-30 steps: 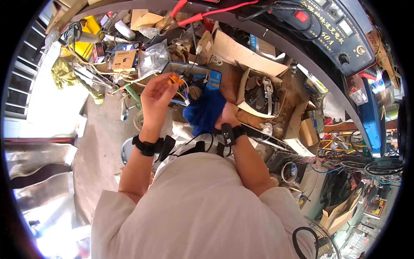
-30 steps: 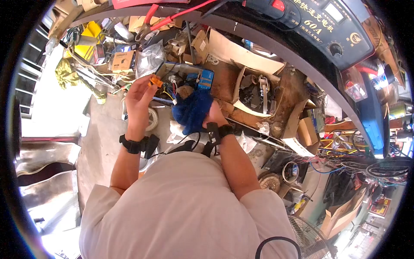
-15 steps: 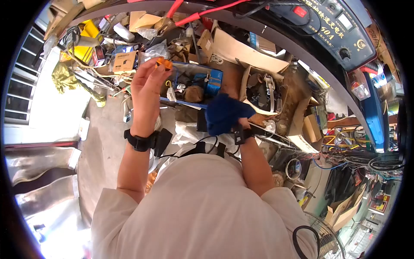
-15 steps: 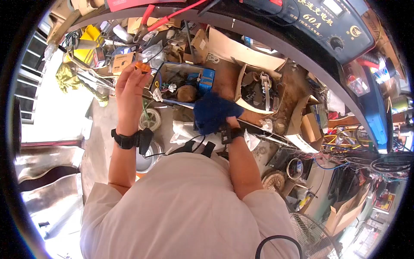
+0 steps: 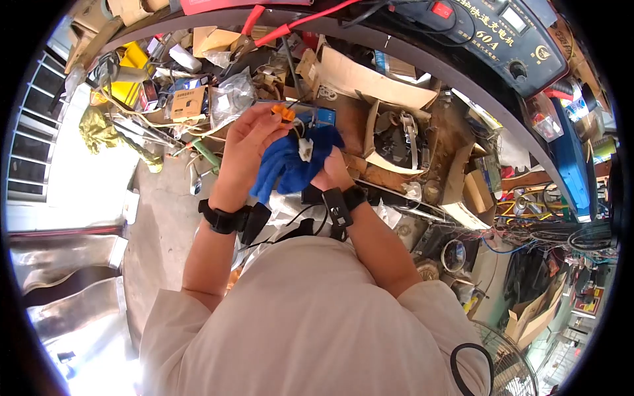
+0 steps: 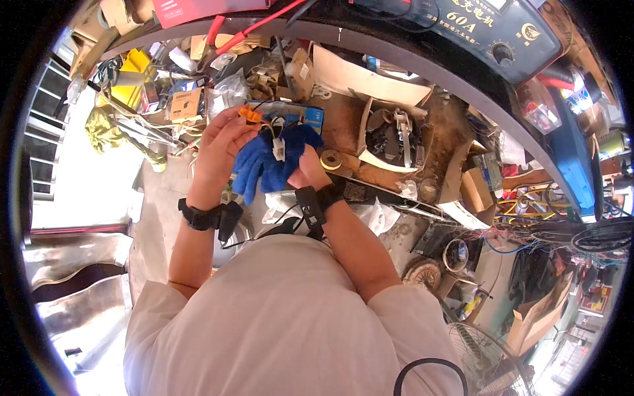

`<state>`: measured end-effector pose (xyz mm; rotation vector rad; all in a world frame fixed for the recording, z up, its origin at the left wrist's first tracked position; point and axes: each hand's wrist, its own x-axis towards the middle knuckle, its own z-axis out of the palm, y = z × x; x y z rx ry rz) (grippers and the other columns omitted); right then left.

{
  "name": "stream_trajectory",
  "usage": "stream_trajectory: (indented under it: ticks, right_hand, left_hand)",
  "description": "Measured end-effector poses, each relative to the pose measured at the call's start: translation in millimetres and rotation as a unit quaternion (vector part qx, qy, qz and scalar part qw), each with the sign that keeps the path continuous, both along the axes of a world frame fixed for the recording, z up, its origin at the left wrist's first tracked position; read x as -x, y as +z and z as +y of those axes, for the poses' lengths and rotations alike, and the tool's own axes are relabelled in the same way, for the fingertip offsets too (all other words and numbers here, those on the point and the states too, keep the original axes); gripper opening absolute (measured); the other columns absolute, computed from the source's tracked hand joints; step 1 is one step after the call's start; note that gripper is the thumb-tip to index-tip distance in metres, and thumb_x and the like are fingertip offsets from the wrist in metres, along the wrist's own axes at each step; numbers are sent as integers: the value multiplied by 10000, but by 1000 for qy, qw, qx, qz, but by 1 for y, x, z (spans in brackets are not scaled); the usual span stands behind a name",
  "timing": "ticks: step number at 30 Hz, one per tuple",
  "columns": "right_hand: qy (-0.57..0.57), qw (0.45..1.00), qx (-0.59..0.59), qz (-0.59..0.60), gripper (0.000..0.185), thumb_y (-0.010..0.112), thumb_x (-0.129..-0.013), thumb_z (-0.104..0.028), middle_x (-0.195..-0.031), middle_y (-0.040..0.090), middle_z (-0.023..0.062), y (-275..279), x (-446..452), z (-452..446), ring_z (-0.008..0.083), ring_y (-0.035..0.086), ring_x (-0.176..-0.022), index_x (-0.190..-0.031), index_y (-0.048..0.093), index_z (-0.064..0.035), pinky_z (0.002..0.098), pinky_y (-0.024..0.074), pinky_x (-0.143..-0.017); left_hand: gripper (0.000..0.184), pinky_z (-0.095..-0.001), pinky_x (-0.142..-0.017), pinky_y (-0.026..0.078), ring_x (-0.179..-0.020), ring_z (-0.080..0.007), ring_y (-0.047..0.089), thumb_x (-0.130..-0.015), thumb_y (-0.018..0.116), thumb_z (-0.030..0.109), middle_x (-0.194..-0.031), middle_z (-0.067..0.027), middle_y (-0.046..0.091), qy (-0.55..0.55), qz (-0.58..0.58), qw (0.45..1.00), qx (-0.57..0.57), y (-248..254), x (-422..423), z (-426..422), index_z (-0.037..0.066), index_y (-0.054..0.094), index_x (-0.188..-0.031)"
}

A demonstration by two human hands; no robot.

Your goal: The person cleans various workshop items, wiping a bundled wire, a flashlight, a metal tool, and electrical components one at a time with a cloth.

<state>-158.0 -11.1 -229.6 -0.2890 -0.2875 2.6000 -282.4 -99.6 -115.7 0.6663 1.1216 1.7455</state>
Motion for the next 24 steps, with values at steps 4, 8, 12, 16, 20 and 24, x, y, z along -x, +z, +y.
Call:
stream_trajectory:
  ticks: [4, 8, 12, 16, 20, 24]
  right_hand:
    - [-18, 999, -40, -18, 228, 457, -896, -131, -994, 637, 83, 23, 0, 0, 206, 627, -881, -1065, 574, -33, 341, 512, -800]
    - [-105, 975, -149, -126, 158, 520, -817, 1, -861, 642, 46, 33, 0, -5, 143, 618, -729, -940, 617, -21, 276, 498, -649]
    - [-151, 958, -186, -159, 108, 550, -786, 20, -782, 620, 22, 51, -5, -17, 97, 576, -648, -857, 624, -16, 235, 441, -550]
    - [-141, 954, -198, -178, 128, 500, -785, 32, -770, 619, 44, 58, -23, -14, 114, 585, -633, -838, 613, 1, 231, 454, -549]
    - [-231, 937, -151, -214, 151, 458, -784, 49, -772, 622, 56, 64, -38, 1, 135, 596, -640, -813, 602, 13, 247, 480, -575]
    - [-206, 943, -183, -186, 176, 440, -790, 63, -798, 617, 56, 68, -58, 1, 136, 602, -689, -866, 590, 13, 252, 486, -600]
  left_hand:
    - [258, -264, -766, 473, -862, -166, 605, -900, 542, 148, -992, -102, 612, 143, 74, 986, 33, -11, 0, -2, 0, 528, -1111]
    - [289, -266, -744, 457, -867, -151, 585, -923, 512, 262, -934, -65, 592, 151, 114, 974, 122, -41, 10, -14, 21, 506, -1084]
    - [268, -267, -675, 469, -765, -127, 589, -929, 504, 265, -864, -67, 589, 6, 236, 964, 125, -57, -23, -24, 29, 488, -1055]
    - [248, -238, -583, 474, -626, -107, 579, -921, 527, 180, -715, -56, 600, 15, 371, 922, 114, -38, -56, -14, -13, 483, -1071]
    - [258, -258, -573, 472, -618, -125, 595, -917, 537, 197, -704, -92, 605, -5, 351, 931, 97, -30, -72, -6, -20, 489, -1048]
    - [259, -256, -558, 467, -609, -134, 606, -909, 550, 206, -699, -102, 613, -3, 310, 947, 87, -32, -83, 7, -26, 502, -1016]
